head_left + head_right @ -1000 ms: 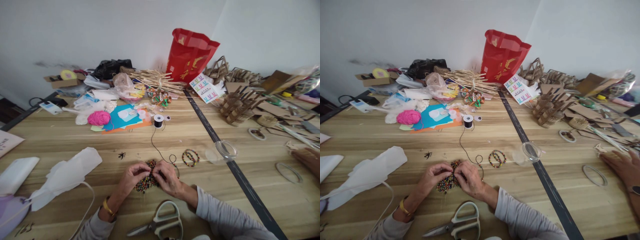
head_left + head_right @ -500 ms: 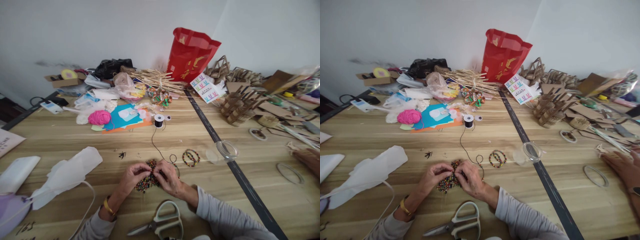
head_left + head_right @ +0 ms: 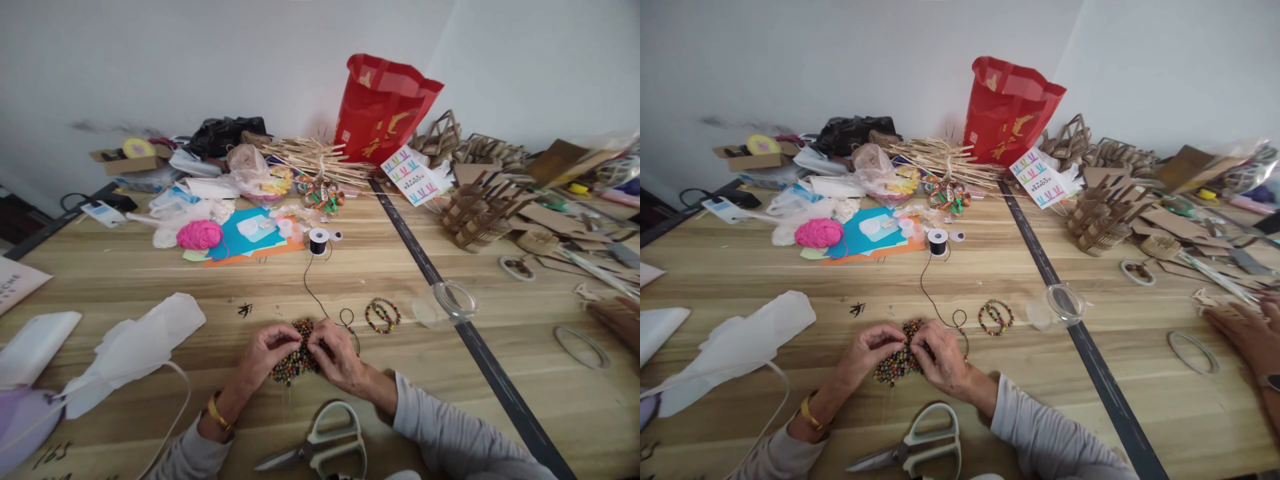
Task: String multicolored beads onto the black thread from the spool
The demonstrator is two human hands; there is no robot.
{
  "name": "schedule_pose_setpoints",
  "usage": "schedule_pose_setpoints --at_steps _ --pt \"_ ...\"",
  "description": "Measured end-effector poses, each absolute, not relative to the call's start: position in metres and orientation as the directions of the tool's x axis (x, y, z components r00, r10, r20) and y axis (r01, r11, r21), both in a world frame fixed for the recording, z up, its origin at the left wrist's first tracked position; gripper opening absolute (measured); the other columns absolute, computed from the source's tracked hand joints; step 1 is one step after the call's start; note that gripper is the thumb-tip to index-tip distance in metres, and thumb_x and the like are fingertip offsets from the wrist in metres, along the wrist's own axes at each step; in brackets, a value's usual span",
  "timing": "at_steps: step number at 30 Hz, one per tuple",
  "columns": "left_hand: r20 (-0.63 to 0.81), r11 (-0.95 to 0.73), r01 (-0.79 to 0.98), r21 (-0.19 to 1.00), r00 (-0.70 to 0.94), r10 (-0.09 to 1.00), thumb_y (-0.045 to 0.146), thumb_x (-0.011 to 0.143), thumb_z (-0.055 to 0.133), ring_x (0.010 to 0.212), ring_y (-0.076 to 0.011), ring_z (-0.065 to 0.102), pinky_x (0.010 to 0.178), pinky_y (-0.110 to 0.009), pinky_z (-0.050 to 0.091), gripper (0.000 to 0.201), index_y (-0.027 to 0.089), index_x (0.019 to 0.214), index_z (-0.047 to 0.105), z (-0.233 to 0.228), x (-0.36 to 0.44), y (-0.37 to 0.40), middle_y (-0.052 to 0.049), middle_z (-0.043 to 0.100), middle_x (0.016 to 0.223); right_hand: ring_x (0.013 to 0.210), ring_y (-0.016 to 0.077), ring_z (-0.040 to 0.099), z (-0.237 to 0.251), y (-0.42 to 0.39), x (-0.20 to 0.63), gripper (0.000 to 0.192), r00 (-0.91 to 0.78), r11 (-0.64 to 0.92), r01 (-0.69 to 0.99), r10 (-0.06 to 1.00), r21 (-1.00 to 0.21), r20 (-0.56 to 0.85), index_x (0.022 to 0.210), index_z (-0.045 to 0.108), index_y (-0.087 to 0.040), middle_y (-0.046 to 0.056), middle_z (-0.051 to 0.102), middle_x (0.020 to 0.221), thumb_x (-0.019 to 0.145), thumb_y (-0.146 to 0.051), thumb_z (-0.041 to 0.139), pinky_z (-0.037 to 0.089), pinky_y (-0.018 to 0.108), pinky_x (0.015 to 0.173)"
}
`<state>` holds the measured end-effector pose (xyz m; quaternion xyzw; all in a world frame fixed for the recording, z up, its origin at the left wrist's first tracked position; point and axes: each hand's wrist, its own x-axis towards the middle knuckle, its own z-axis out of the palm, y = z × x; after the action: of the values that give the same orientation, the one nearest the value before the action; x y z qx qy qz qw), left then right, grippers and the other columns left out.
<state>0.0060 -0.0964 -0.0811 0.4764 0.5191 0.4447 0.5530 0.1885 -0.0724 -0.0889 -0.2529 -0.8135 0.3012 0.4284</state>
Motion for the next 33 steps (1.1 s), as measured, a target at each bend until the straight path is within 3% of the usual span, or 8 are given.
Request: schedule_pose_setpoints --at_steps 33 --pt "-0.072 0.073 -0.004 0.997 0.082 0.994 0.022 0.064 0.073 0.074 -0.0169 0.06 0.07 -0.025 0.048 0.01 0.014 0.07 0.07 -0.0826 0.0062 -0.0963 -0.005 0.067 0.075 0.075 0.0166 0.05 -0.088 -0.0721 0.1872 0.013 -0.524 0.69 0.158 0.665 -0.707 0.532 0.082 0.051 -0.018 0.005 0.055 0.076 0.091 -0.021 0.043 0.044 0.028 0.068"
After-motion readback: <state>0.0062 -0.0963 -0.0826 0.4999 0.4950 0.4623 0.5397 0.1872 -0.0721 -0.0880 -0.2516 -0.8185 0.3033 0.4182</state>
